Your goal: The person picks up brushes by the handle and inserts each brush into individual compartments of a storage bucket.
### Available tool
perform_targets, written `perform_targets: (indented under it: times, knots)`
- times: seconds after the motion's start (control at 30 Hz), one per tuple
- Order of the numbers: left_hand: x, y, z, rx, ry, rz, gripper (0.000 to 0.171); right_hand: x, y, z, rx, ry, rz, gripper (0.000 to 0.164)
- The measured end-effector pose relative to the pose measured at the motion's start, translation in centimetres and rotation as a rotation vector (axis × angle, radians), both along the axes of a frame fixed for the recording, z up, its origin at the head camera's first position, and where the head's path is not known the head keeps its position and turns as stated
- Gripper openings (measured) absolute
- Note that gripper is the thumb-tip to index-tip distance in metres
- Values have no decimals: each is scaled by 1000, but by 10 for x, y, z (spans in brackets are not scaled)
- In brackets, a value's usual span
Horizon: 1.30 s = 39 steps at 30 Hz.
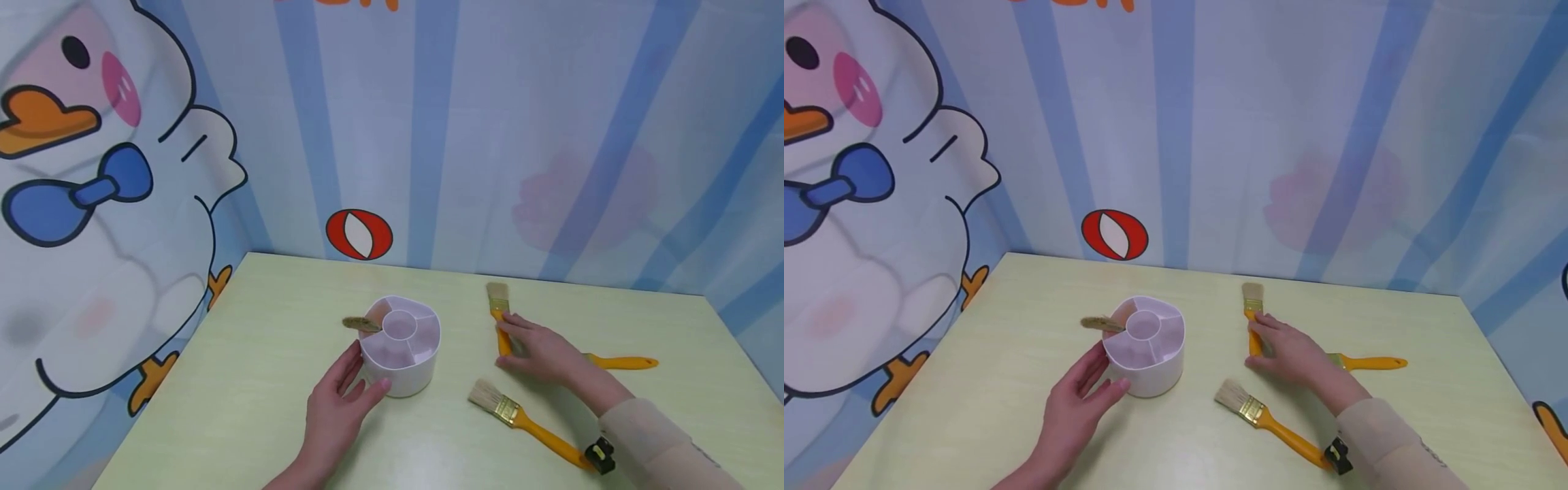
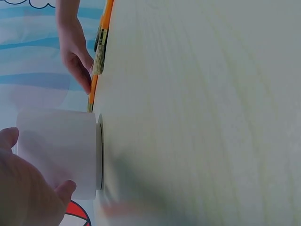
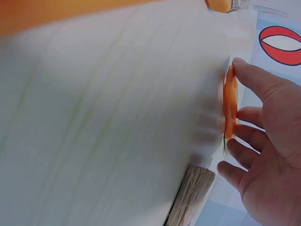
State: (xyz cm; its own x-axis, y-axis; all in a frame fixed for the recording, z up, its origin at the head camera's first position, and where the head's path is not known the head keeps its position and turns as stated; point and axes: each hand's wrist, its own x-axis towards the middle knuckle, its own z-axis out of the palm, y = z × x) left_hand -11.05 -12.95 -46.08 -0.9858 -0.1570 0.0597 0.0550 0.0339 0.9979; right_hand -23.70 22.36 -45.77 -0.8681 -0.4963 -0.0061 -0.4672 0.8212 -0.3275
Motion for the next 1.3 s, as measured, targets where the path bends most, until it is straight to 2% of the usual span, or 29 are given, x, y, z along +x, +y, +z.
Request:
perform_targets:
  times: [0.37,0.63,0.73,0.9,1.1,1.3]
  knots:
    - [-13,-4,-4,-7,21,-8,78,-1,3,7,4,-45,73,74]
    - [-16,-5,-5,-1,27,1,77,-2,3,15,10,-80,109,72]
    - [-17,-5,-5,-4,27,2,77,-3,4,15,-13,-49,82,71]
    - [-17,-6,-5,-13,24,5,78,-7,1,13,-52,9,-12,75]
    - [-19,-7,-5,-7,24,3,78,-14,-12,13,-53,-23,-84,79]
    - [-18,-5,-4,-1,27,-16,77,-19,-16,11,11,-18,-93,73]
